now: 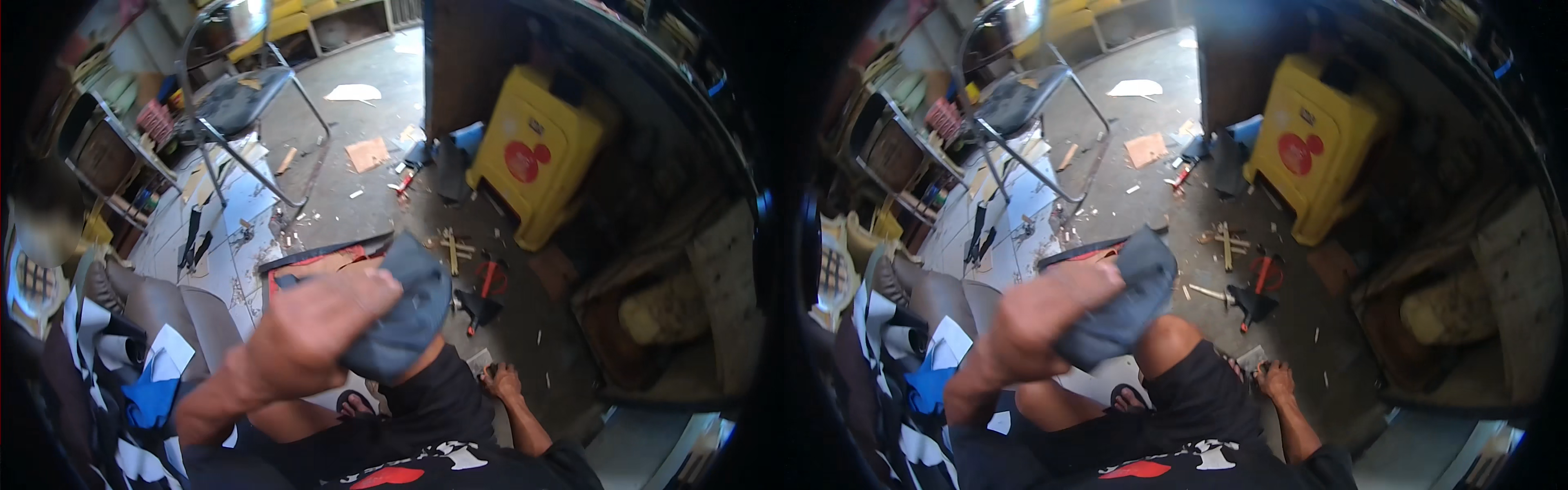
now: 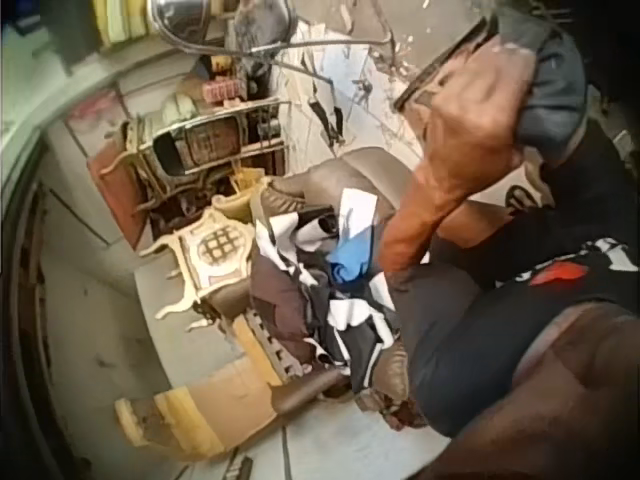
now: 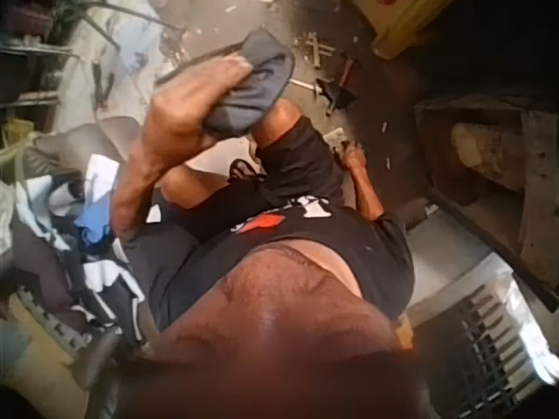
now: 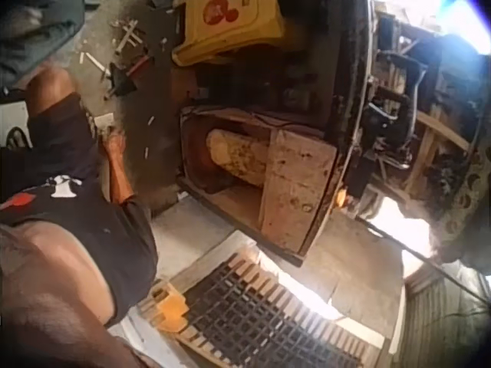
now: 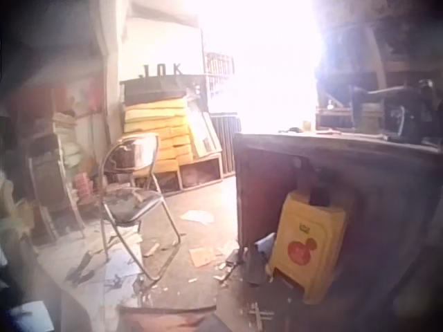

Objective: The person stretches black fabric over a wooden seat base and secures it by hand using a manual stapler.

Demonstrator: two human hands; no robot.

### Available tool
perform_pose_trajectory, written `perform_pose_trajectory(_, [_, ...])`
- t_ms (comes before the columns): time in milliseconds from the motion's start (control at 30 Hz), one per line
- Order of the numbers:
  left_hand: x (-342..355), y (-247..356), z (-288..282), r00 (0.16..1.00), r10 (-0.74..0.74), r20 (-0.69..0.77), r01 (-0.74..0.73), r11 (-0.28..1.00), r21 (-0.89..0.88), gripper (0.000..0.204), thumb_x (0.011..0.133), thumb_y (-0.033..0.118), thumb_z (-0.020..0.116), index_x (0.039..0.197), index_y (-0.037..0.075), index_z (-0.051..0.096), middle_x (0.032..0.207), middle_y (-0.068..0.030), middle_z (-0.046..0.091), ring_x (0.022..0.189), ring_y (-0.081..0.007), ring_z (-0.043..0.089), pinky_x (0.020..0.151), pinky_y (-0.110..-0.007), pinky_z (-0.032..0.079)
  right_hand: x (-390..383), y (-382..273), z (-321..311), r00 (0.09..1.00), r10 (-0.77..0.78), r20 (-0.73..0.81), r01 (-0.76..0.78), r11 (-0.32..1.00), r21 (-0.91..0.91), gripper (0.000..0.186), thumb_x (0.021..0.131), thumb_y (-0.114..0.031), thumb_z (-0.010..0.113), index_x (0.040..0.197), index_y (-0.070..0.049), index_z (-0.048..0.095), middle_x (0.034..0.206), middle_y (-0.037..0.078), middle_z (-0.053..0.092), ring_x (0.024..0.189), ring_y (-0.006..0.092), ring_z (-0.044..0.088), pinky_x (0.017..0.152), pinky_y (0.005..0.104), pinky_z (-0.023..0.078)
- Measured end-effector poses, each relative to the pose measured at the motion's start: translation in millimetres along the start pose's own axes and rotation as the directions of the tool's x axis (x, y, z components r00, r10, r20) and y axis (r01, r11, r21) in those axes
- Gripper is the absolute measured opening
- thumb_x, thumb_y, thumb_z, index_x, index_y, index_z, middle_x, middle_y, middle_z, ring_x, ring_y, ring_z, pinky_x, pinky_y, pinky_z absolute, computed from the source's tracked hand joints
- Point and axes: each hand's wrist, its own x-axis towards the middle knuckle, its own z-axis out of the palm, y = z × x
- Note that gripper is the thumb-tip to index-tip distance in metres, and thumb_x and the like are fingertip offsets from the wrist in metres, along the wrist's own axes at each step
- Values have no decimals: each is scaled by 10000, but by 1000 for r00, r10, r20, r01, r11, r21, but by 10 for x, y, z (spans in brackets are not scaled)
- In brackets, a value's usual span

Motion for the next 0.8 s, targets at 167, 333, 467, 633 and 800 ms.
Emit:
perform_pose_trajectory(167, [-782,260,812,959,113,259,-169,964,206,361,902,130,633,1202,-60,698,1181,-231,736,1135,-367,730,1019,-476,587,-444,-577,74,958,-104,-266,76,991,-113,616,841,-385,836,1279,-29,590,1285,231,585,1223,421,600,957,539,520])
perform_pose_trajectory(333, [-1100,277,990,995,69,79,-85,971,222,306,898,101,676,1163,-41,735,1186,-228,742,1146,-373,730,1001,-491,602,-235,-321,423,997,-17,-75,18,1000,3,572,838,-278,820,1273,2,575,1211,256,615,1131,451,641,919,528,537])
perform_pose_trajectory(467, [-1247,307,1058,1000,8,21,-13,967,254,268,890,86,698,1127,-26,754,1186,-214,749,1158,-357,729,1014,-497,592,-145,-365,225,985,-161,-67,171,969,180,525,807,-273,815,1174,49,620,1142,281,642,1069,461,656,907,511,536])
perform_pose_trajectory(633, [-1329,267,1169,999,26,-38,-17,974,227,277,889,99,701,1139,-7,756,1198,-200,748,1184,-348,718,1038,-500,577,23,-73,16,985,-167,52,143,939,314,498,838,-311,775,1164,41,644,1068,237,670,1008,351,676,883,451,532])
perform_pose_trajectory(800, [-1465,278,1142,1000,18,-14,-14,971,241,319,940,126,638,1219,-2,725,1253,-173,731,1229,-335,693,1076,-487,555,-527,-1084,-1855,851,-474,224,310,799,516,377,968,-264,658,1213,21,632,897,152,670,852,255,680,788,411,526])
